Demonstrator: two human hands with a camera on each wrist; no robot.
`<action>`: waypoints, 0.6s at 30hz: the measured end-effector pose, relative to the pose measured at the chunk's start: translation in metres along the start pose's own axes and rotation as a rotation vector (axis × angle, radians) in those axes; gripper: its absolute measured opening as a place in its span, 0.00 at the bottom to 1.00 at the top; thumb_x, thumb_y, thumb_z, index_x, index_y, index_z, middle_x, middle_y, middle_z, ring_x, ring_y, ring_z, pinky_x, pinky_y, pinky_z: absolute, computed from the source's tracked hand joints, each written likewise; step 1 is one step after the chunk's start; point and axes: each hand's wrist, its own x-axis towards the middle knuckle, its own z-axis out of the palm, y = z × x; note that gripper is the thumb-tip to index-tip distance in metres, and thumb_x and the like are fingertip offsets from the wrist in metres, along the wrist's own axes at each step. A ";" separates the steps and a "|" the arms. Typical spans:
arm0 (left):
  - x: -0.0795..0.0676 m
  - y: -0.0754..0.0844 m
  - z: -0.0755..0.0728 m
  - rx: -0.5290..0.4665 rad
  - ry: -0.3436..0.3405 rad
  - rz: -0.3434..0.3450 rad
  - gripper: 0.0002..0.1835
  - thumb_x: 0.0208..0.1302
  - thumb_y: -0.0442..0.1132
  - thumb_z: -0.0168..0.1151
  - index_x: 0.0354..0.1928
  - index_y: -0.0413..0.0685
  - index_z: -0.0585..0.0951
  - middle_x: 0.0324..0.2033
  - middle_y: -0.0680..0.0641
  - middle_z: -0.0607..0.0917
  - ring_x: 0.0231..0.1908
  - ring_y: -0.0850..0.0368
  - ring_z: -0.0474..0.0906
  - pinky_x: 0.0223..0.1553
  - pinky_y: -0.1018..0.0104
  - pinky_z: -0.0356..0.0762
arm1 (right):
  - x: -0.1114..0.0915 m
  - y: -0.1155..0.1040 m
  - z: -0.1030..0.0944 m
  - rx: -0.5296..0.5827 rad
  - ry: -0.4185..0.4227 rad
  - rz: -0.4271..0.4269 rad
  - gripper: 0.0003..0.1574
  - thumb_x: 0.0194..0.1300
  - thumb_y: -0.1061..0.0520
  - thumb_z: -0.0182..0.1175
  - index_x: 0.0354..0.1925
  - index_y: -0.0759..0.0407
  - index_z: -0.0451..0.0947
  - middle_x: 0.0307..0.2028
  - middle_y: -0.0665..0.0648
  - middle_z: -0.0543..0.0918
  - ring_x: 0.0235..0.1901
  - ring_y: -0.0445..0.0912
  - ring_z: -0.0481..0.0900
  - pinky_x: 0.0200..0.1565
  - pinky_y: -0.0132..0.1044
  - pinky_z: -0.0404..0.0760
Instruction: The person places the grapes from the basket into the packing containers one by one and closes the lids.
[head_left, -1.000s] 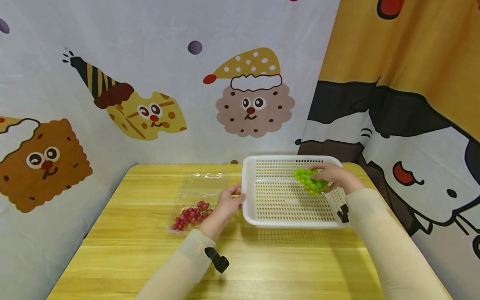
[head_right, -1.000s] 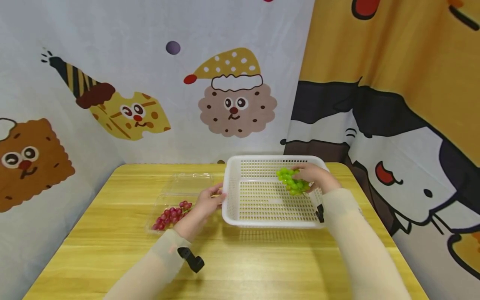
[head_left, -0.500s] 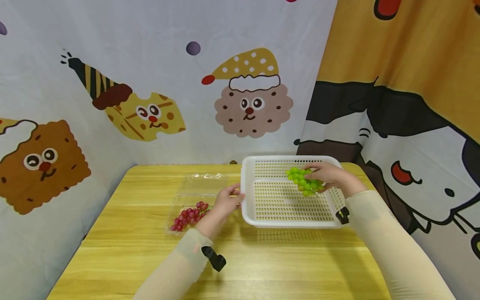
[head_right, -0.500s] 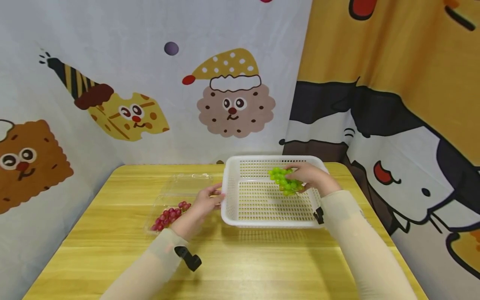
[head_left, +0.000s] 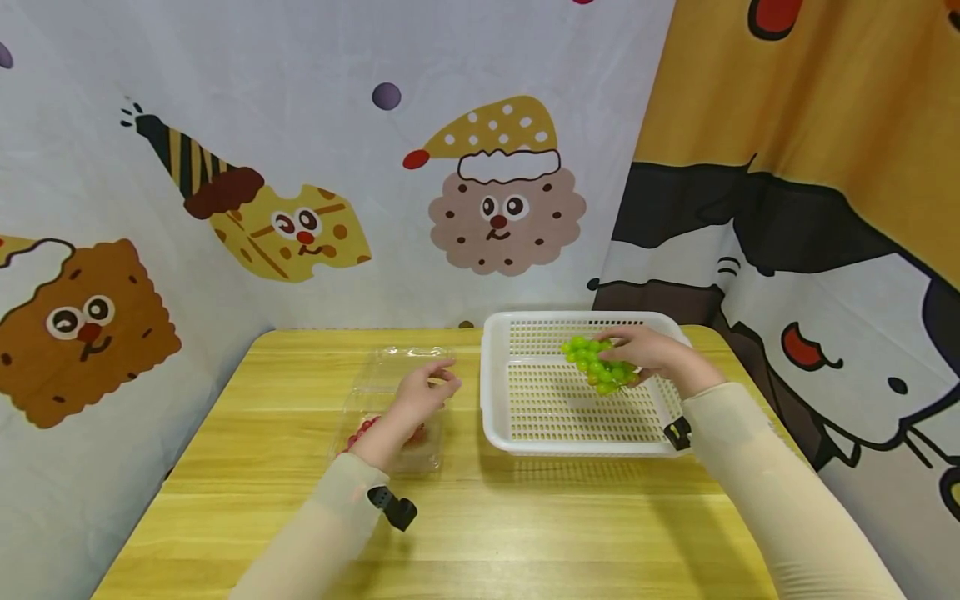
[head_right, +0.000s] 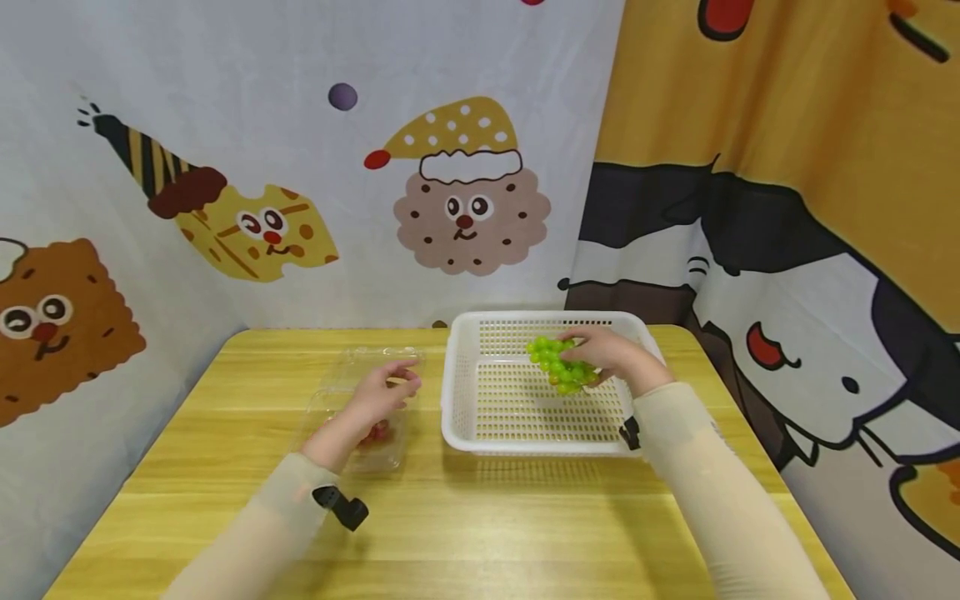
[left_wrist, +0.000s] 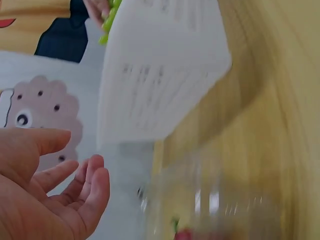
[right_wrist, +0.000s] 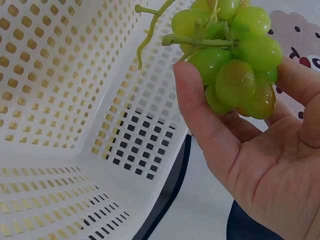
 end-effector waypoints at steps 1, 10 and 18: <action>-0.001 -0.001 -0.007 0.033 0.006 0.007 0.23 0.66 0.40 0.59 0.62 0.51 0.73 0.47 0.45 0.79 0.37 0.56 0.77 0.35 0.63 0.79 | 0.000 0.000 0.000 -0.002 -0.001 0.000 0.32 0.70 0.52 0.54 0.68 0.57 0.61 0.63 0.75 0.61 0.47 0.56 0.77 0.38 0.48 0.84; -0.015 -0.022 -0.074 0.294 0.067 0.077 0.24 0.69 0.44 0.55 0.65 0.47 0.70 0.53 0.39 0.78 0.52 0.43 0.74 0.45 0.53 0.77 | 0.003 -0.002 0.006 0.028 0.003 -0.026 0.30 0.70 0.52 0.54 0.68 0.55 0.62 0.65 0.74 0.60 0.46 0.54 0.77 0.40 0.50 0.83; -0.032 -0.056 -0.121 0.420 0.082 -0.050 0.28 0.71 0.42 0.50 0.68 0.37 0.62 0.60 0.30 0.70 0.58 0.33 0.67 0.51 0.45 0.74 | 0.003 -0.016 0.018 0.070 0.000 -0.076 0.32 0.71 0.52 0.53 0.70 0.54 0.60 0.67 0.72 0.56 0.54 0.59 0.73 0.42 0.49 0.83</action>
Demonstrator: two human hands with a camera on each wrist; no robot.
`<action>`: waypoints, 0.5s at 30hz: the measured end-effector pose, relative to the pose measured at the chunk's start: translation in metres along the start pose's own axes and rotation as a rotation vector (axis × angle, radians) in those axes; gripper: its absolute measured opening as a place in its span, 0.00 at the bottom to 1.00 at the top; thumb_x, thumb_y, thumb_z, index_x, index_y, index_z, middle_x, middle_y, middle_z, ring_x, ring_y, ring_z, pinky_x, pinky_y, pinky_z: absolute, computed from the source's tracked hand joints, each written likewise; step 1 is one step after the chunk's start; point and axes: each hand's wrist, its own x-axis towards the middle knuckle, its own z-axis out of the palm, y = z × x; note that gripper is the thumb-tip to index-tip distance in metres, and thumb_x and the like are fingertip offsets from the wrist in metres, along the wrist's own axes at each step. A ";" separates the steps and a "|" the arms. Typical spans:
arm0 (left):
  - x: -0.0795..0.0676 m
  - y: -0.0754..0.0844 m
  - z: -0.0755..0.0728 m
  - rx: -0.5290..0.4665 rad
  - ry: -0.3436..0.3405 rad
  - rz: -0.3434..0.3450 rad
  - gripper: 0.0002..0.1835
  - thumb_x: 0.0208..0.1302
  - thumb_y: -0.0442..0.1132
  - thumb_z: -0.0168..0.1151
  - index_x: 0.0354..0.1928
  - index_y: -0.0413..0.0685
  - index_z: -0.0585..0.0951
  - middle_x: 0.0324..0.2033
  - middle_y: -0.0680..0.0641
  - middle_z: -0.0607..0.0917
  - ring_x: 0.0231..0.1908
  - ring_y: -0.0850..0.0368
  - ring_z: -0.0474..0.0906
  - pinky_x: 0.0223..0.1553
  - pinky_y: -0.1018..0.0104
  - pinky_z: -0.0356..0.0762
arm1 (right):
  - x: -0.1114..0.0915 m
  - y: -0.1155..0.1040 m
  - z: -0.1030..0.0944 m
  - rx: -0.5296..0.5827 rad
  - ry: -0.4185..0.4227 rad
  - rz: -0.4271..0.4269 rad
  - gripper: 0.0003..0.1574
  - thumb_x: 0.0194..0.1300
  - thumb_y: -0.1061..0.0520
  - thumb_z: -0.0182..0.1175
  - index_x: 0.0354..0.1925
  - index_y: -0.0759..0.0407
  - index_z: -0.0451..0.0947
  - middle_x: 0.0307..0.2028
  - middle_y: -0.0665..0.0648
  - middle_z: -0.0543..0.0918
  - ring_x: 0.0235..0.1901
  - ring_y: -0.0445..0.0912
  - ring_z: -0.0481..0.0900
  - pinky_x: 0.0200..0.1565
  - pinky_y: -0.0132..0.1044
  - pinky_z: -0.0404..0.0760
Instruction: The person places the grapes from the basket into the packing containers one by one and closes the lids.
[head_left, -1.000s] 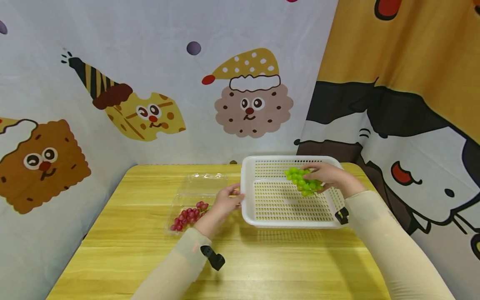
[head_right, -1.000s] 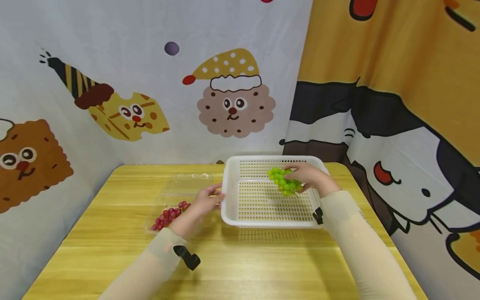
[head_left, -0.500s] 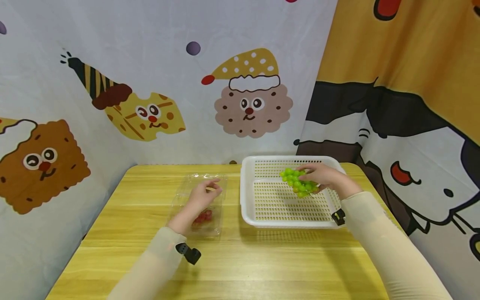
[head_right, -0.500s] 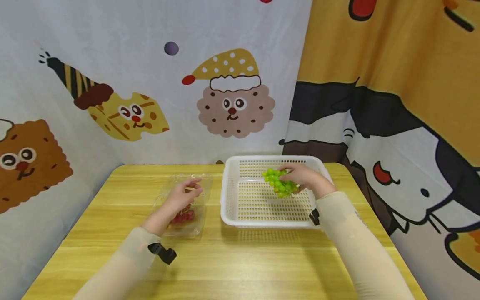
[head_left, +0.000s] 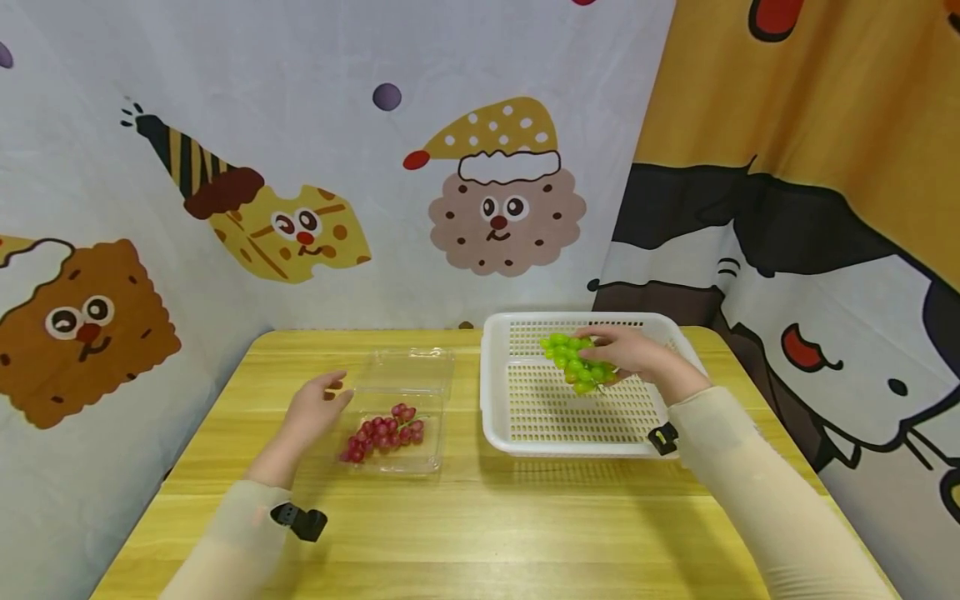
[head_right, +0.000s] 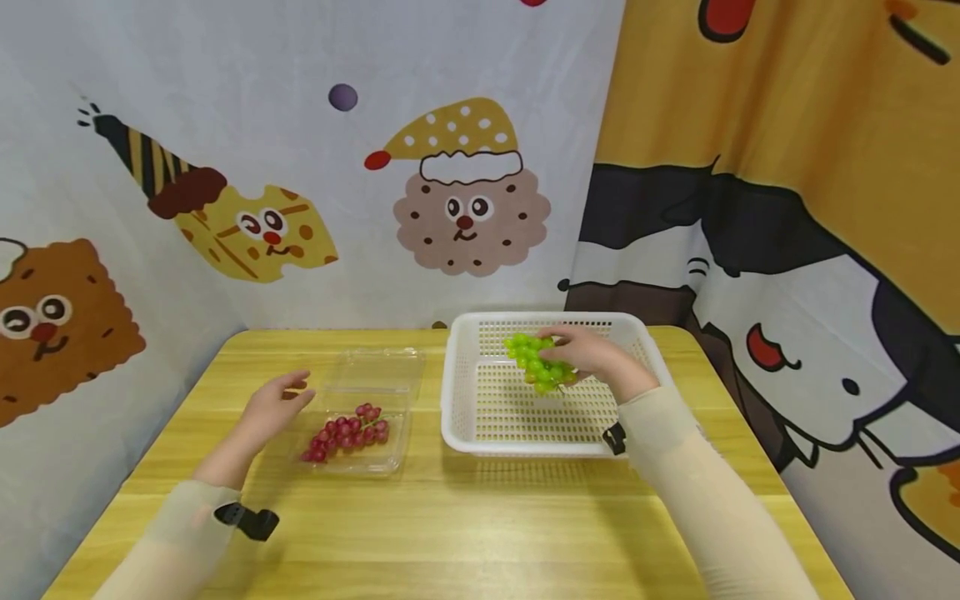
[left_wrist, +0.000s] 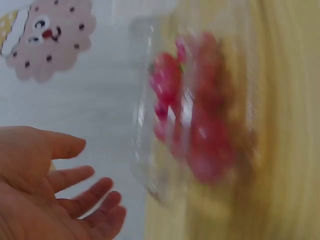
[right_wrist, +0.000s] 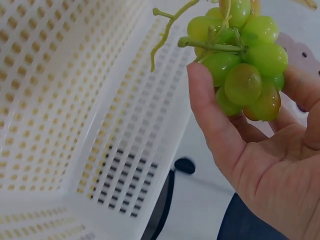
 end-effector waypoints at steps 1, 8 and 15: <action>-0.002 -0.005 -0.002 0.005 -0.019 -0.020 0.28 0.72 0.42 0.49 0.69 0.36 0.61 0.60 0.29 0.69 0.58 0.32 0.67 0.51 0.45 0.74 | 0.000 -0.002 0.002 0.007 -0.002 -0.007 0.32 0.71 0.52 0.52 0.69 0.54 0.60 0.67 0.72 0.56 0.54 0.59 0.73 0.43 0.49 0.83; -0.010 -0.034 0.000 -0.193 -0.168 -0.128 0.29 0.74 0.39 0.43 0.70 0.30 0.54 0.57 0.25 0.68 0.47 0.37 0.76 0.41 0.54 0.80 | 0.008 -0.018 0.021 0.028 -0.012 -0.039 0.28 0.70 0.52 0.54 0.67 0.51 0.64 0.64 0.70 0.63 0.46 0.53 0.76 0.43 0.50 0.82; -0.014 -0.043 0.008 -0.375 -0.157 -0.186 0.24 0.74 0.35 0.43 0.67 0.31 0.60 0.42 0.36 0.75 0.34 0.52 0.75 0.31 0.63 0.76 | 0.016 -0.038 0.040 0.049 -0.034 -0.067 0.28 0.70 0.53 0.54 0.66 0.49 0.66 0.66 0.68 0.61 0.47 0.52 0.75 0.43 0.50 0.82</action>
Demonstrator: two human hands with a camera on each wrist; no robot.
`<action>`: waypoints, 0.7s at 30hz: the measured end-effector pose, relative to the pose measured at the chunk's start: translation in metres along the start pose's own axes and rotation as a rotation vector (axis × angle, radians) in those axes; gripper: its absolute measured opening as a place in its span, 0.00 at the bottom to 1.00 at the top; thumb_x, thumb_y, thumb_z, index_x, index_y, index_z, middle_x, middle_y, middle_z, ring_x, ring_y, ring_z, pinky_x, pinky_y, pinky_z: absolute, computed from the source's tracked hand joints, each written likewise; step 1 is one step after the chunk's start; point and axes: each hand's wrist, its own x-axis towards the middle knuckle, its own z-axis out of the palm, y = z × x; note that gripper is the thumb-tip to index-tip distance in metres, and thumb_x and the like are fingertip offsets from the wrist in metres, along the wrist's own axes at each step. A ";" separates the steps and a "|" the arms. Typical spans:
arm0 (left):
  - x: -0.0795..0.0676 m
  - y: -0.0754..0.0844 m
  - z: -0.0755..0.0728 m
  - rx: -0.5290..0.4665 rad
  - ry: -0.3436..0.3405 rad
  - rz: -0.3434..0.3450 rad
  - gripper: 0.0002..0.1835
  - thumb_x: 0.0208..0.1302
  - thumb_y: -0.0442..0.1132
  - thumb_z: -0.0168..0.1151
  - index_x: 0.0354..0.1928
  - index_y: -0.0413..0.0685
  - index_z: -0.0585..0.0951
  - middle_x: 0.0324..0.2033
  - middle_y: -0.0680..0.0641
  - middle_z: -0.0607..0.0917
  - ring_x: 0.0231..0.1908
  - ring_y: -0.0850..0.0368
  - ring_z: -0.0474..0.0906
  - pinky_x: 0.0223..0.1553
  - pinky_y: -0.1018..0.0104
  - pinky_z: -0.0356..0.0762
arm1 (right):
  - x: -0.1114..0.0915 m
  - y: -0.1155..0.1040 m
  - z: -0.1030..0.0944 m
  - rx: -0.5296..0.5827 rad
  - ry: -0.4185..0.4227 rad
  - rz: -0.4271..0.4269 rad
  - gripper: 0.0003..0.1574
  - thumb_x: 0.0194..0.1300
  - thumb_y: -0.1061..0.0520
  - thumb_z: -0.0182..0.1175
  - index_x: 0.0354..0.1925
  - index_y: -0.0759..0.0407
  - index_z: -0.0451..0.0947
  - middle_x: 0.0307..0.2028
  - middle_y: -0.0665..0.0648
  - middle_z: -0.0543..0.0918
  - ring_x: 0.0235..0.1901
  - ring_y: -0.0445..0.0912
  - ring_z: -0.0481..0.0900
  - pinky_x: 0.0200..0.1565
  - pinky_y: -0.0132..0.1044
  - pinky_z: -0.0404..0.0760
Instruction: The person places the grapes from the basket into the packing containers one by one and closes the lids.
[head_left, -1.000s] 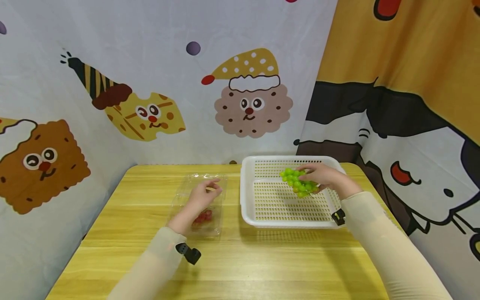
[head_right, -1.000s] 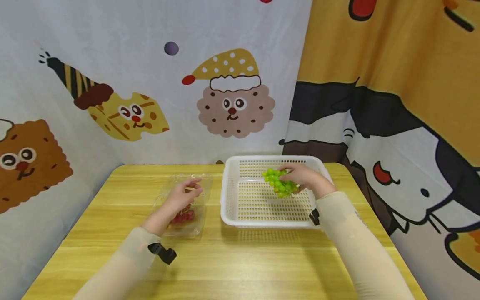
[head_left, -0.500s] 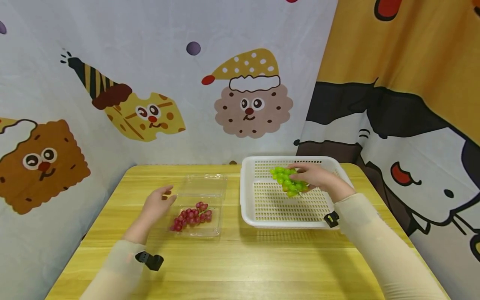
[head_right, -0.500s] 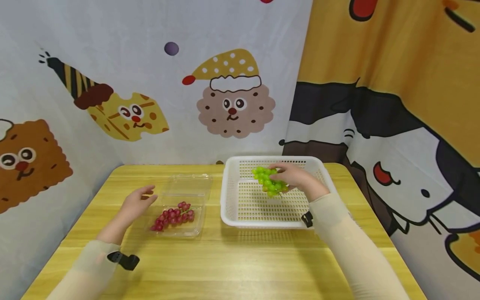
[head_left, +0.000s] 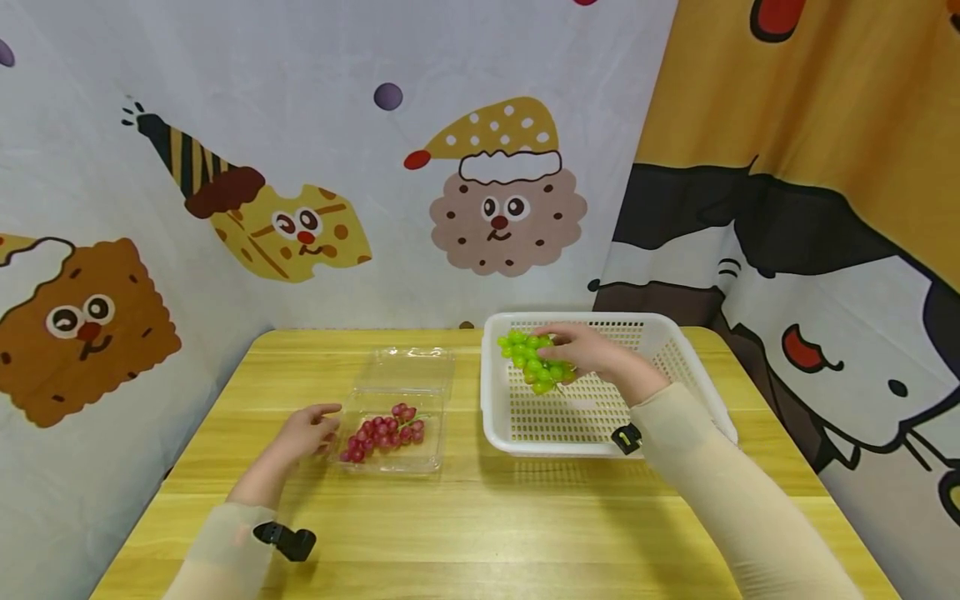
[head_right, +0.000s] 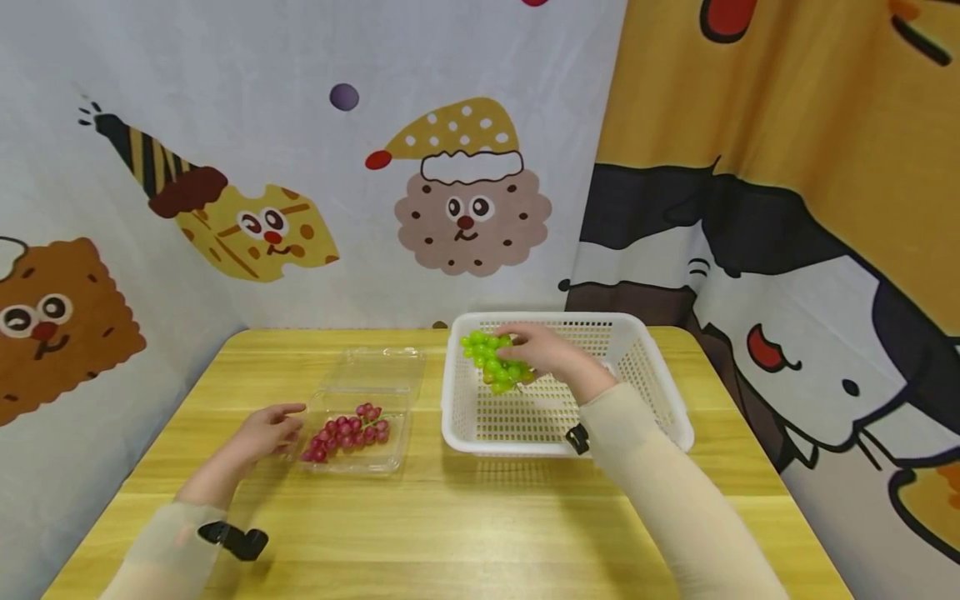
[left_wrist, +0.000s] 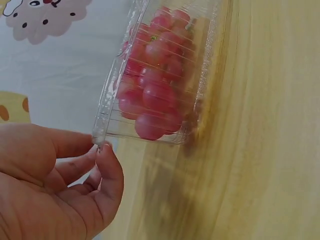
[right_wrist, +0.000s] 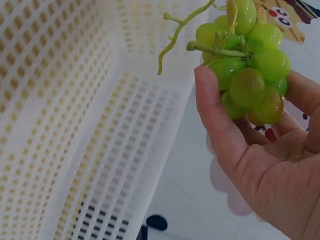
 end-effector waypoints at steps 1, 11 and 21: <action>0.000 0.000 0.001 -0.004 0.005 -0.002 0.23 0.74 0.35 0.44 0.67 0.32 0.62 0.41 0.38 0.76 0.33 0.54 0.75 0.30 0.64 0.76 | 0.001 -0.003 0.002 0.001 0.000 -0.003 0.28 0.69 0.53 0.55 0.66 0.49 0.66 0.67 0.68 0.61 0.47 0.53 0.75 0.43 0.50 0.82; 0.001 -0.004 0.004 -0.069 -0.013 -0.008 0.21 0.74 0.36 0.44 0.62 0.28 0.65 0.35 0.44 0.78 0.29 0.59 0.72 0.28 0.69 0.75 | 0.014 -0.027 0.022 0.077 -0.026 -0.049 0.24 0.69 0.55 0.54 0.63 0.49 0.69 0.61 0.65 0.68 0.46 0.53 0.77 0.42 0.48 0.83; 0.004 -0.004 -0.001 -0.120 -0.065 -0.058 0.21 0.74 0.36 0.45 0.60 0.27 0.63 0.34 0.46 0.76 0.31 0.60 0.71 0.31 0.68 0.75 | 0.027 -0.059 0.056 -0.008 -0.055 -0.149 0.24 0.69 0.56 0.55 0.62 0.48 0.71 0.62 0.63 0.69 0.45 0.51 0.78 0.35 0.40 0.83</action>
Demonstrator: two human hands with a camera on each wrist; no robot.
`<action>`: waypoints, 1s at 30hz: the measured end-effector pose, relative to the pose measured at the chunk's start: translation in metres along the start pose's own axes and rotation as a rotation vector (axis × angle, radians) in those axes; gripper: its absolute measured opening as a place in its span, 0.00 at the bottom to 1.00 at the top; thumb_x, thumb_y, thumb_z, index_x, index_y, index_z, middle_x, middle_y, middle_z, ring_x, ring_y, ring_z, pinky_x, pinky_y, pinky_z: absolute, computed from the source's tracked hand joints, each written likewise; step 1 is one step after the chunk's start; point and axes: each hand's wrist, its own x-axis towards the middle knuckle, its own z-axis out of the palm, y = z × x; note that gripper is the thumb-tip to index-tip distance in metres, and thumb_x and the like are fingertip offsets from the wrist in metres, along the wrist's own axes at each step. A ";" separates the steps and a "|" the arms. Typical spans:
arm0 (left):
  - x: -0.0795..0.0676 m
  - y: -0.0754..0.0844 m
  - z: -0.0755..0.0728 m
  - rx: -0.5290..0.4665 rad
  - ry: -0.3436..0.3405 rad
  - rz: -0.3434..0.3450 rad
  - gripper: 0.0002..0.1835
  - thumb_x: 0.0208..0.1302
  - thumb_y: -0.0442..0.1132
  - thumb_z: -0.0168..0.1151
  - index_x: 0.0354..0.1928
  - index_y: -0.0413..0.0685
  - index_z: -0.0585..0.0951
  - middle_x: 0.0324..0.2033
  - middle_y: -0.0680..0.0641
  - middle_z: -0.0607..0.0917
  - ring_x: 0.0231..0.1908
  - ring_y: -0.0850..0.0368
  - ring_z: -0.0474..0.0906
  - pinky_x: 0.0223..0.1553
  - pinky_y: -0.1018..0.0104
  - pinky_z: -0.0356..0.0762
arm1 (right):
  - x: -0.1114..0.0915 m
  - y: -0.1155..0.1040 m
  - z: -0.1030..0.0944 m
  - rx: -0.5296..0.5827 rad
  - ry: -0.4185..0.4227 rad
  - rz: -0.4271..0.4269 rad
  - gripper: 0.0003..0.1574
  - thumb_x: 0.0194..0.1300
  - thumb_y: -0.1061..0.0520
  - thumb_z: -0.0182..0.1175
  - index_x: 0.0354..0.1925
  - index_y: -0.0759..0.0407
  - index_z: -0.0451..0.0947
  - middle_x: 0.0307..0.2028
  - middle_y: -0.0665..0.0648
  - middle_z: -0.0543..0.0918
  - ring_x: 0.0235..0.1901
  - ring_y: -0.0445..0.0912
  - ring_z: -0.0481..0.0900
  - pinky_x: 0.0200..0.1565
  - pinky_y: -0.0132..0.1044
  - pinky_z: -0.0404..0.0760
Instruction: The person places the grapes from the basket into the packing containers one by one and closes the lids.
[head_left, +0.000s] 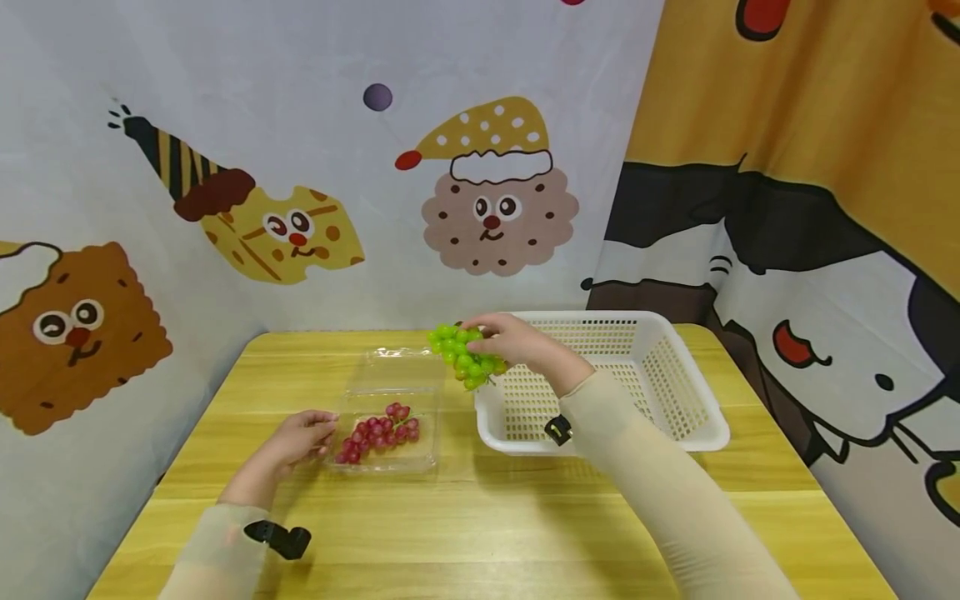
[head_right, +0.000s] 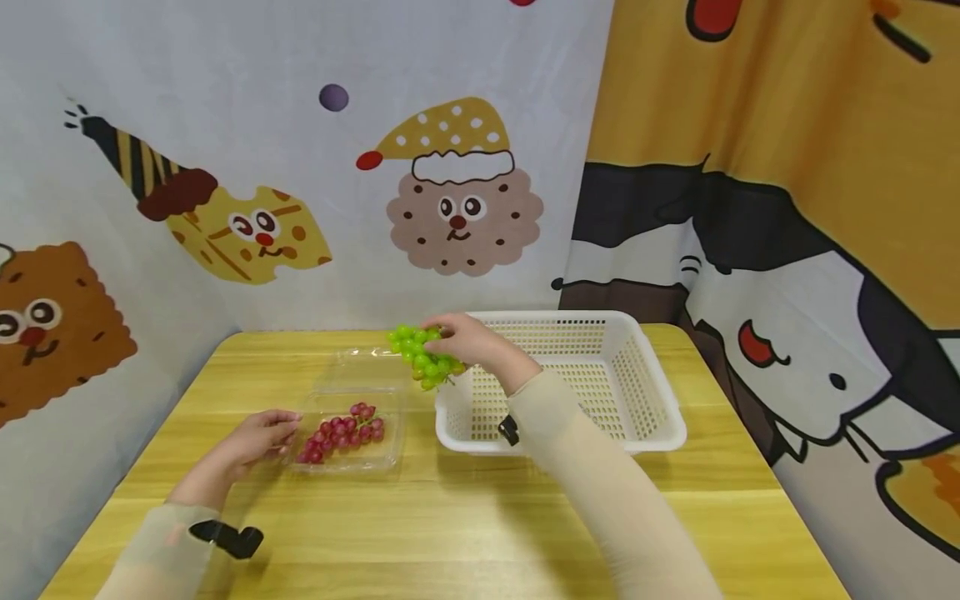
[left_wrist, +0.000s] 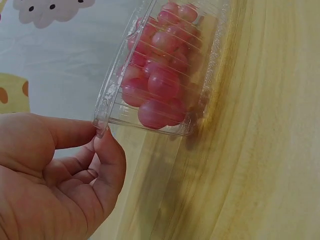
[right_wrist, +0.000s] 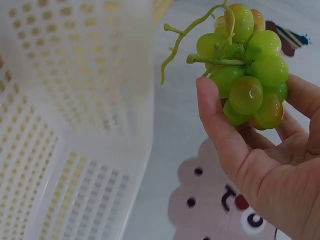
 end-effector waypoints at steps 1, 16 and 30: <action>0.000 0.000 0.000 0.002 -0.002 0.001 0.21 0.74 0.36 0.45 0.60 0.26 0.63 0.34 0.46 0.76 0.31 0.60 0.71 0.31 0.68 0.76 | 0.002 -0.003 0.004 -0.026 -0.002 -0.014 0.24 0.68 0.55 0.56 0.62 0.48 0.71 0.62 0.63 0.69 0.46 0.51 0.78 0.34 0.39 0.83; 0.001 -0.002 -0.003 0.012 -0.004 -0.004 0.20 0.74 0.39 0.45 0.60 0.30 0.64 0.36 0.46 0.77 0.32 0.59 0.72 0.32 0.66 0.77 | 0.028 -0.024 0.065 -0.276 -0.040 -0.123 0.24 0.68 0.53 0.57 0.61 0.46 0.72 0.63 0.58 0.71 0.62 0.51 0.68 0.55 0.44 0.75; 0.000 -0.007 -0.005 -0.059 -0.039 0.027 0.24 0.74 0.40 0.45 0.64 0.32 0.61 0.34 0.49 0.77 0.28 0.64 0.72 0.31 0.70 0.77 | 0.031 -0.025 0.114 -0.526 -0.086 -0.187 0.22 0.68 0.51 0.57 0.60 0.43 0.73 0.63 0.47 0.72 0.62 0.45 0.69 0.61 0.40 0.71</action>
